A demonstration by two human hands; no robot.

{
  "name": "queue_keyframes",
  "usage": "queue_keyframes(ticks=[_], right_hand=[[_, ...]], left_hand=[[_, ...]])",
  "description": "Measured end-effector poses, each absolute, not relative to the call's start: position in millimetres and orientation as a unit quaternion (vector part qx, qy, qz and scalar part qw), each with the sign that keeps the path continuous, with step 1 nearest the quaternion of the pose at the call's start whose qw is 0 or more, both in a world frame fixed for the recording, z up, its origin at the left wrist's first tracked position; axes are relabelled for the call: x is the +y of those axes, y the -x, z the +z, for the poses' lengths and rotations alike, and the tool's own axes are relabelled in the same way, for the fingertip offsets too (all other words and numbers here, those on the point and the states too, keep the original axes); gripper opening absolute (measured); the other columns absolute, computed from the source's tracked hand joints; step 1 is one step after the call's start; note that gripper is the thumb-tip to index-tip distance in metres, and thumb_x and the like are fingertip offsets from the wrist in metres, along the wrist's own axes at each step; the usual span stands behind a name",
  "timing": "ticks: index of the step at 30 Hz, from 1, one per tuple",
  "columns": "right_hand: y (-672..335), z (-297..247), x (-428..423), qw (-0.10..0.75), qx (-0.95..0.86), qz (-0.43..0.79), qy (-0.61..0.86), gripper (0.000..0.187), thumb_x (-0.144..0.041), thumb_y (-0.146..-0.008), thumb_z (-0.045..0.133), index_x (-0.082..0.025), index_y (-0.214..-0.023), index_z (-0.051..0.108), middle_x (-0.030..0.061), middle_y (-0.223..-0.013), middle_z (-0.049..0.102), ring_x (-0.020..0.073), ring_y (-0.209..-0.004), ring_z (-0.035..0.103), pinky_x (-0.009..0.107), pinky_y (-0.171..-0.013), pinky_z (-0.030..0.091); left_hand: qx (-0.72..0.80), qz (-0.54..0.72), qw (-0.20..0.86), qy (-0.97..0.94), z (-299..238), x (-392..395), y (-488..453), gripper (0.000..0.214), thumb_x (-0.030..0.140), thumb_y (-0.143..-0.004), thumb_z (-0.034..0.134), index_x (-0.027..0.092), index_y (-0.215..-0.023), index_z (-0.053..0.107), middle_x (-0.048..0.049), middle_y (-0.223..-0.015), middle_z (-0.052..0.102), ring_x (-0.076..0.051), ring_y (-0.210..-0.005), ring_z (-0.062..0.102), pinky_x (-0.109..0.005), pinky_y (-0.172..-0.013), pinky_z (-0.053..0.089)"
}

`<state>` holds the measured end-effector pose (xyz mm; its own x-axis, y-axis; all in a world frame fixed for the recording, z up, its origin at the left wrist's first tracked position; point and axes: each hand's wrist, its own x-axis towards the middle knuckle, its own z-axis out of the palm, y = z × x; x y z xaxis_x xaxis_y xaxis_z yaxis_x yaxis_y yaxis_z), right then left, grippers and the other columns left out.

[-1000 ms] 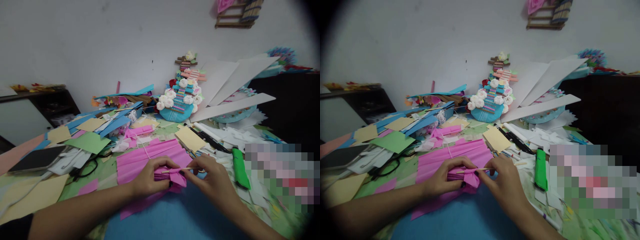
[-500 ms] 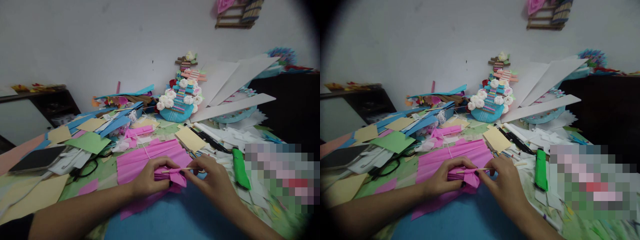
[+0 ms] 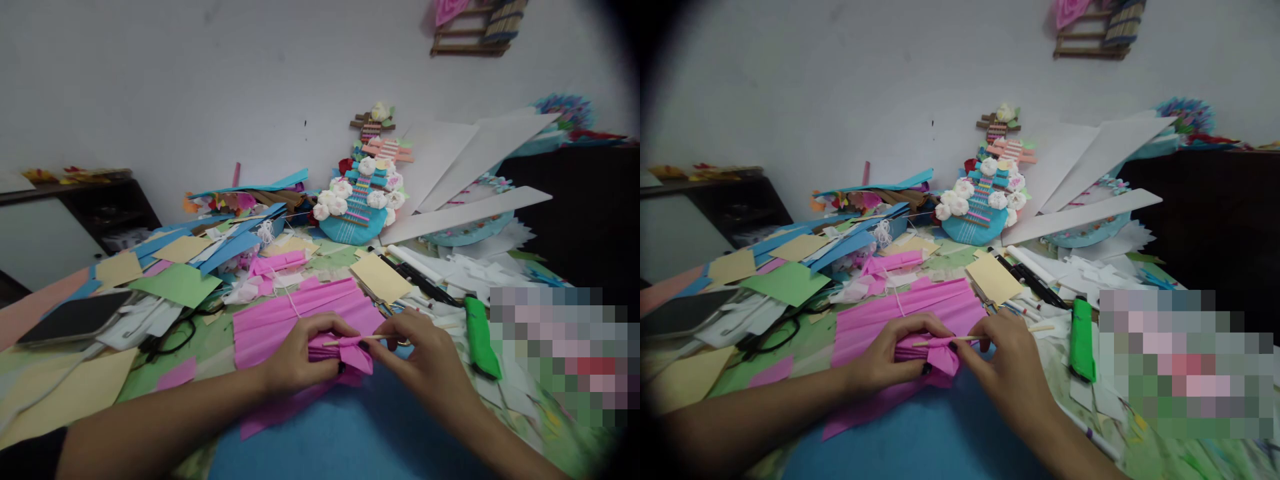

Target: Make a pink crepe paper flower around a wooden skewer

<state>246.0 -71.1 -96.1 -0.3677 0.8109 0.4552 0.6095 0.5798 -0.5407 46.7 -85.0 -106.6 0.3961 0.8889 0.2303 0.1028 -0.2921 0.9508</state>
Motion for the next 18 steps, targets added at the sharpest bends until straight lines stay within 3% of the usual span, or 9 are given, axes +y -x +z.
queue_keyframes(ticks=[18], right_hand=[[-246.2, -98.0, -69.0, 0.363, -0.817, 0.126, 0.430, 0.020, -0.032, -0.079, 0.065, -0.016, -0.068, 0.062, 0.0015, -0.062, 0.059, 0.0170, -0.063, 0.052, 0.029, -0.061, 0.034]], left_hand=[[0.360, 0.411, 0.480, -0.686, -107.8, -84.6, -47.1, 0.033, 0.013, -0.064, 0.062, 0.009, -0.096, 0.063, -0.0083, -0.090, 0.062, -0.021, -0.080, 0.057, -0.029, -0.070, 0.041]])
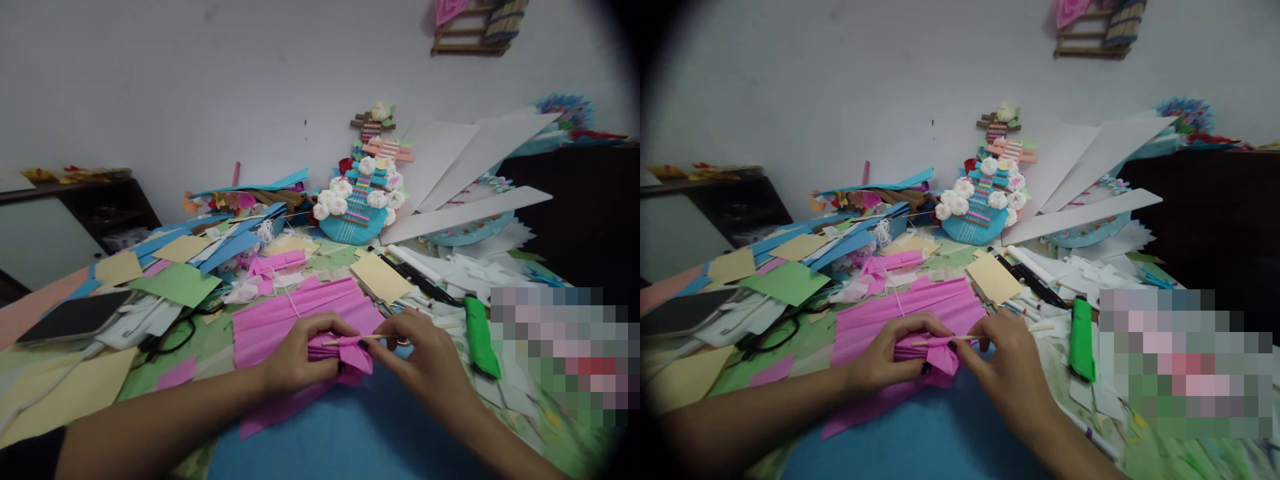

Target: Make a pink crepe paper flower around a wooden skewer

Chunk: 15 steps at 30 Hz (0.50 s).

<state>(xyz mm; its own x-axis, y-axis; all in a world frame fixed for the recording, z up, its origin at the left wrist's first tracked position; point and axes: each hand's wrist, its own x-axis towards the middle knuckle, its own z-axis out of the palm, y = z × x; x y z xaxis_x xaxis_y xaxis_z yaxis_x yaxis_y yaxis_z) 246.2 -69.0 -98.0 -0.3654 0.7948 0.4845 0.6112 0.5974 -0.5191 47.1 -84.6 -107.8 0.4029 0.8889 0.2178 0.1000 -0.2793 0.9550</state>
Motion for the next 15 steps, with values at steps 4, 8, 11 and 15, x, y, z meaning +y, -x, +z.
queue_keyframes(ticks=[4, 8, 11, 15], right_hand=[[-245.9, -97.2, -69.0, 0.364, -0.816, 0.126, 0.431, 0.020, -0.032, -0.079, 0.065, -0.016, -0.067, 0.062, 0.0014, -0.061, 0.059, 0.0172, -0.062, 0.052, 0.029, -0.060, 0.034], [-246.0, -97.9, -69.2, 0.362, -0.816, 0.126, 0.433, 0.020, -0.032, -0.079, 0.065, -0.016, -0.067, 0.062, 0.0015, -0.062, 0.058, 0.0171, -0.062, 0.052, 0.029, -0.061, 0.034], [-246.2, -98.8, -69.1, 0.362, -0.816, 0.126, 0.433, 0.020, -0.032, -0.079, 0.065, -0.016, -0.067, 0.062, 0.0016, -0.062, 0.059, 0.0173, -0.063, 0.052, 0.029, -0.061, 0.034], [-246.2, -98.5, -69.2, 0.367, -0.817, 0.120, 0.429, 0.021, -0.032, -0.079, 0.065, -0.015, -0.067, 0.063, 0.0015, -0.061, 0.058, 0.0170, -0.062, 0.052, 0.029, -0.060, 0.034]], left_hand=[[0.363, 0.414, 0.478, -0.685, -106.8, -84.7, -47.1, 0.031, 0.013, -0.065, 0.062, 0.010, -0.095, 0.064, -0.0080, -0.090, 0.062, -0.020, -0.080, 0.057, -0.029, -0.071, 0.041], [0.365, 0.412, 0.478, -0.684, -106.6, -85.1, -47.5, 0.032, 0.012, -0.064, 0.062, 0.010, -0.095, 0.065, -0.0074, -0.088, 0.062, -0.019, -0.078, 0.056, -0.028, -0.069, 0.041], [0.363, 0.417, 0.478, -0.683, -107.0, -85.1, -47.6, 0.031, 0.012, -0.063, 0.062, 0.010, -0.094, 0.065, -0.0072, -0.088, 0.062, -0.019, -0.078, 0.057, -0.028, -0.069, 0.041], [0.363, 0.415, 0.480, -0.682, -106.4, -84.9, -47.3, 0.032, 0.012, -0.063, 0.062, 0.010, -0.095, 0.065, -0.0073, -0.088, 0.062, -0.019, -0.077, 0.057, -0.028, -0.068, 0.041]])
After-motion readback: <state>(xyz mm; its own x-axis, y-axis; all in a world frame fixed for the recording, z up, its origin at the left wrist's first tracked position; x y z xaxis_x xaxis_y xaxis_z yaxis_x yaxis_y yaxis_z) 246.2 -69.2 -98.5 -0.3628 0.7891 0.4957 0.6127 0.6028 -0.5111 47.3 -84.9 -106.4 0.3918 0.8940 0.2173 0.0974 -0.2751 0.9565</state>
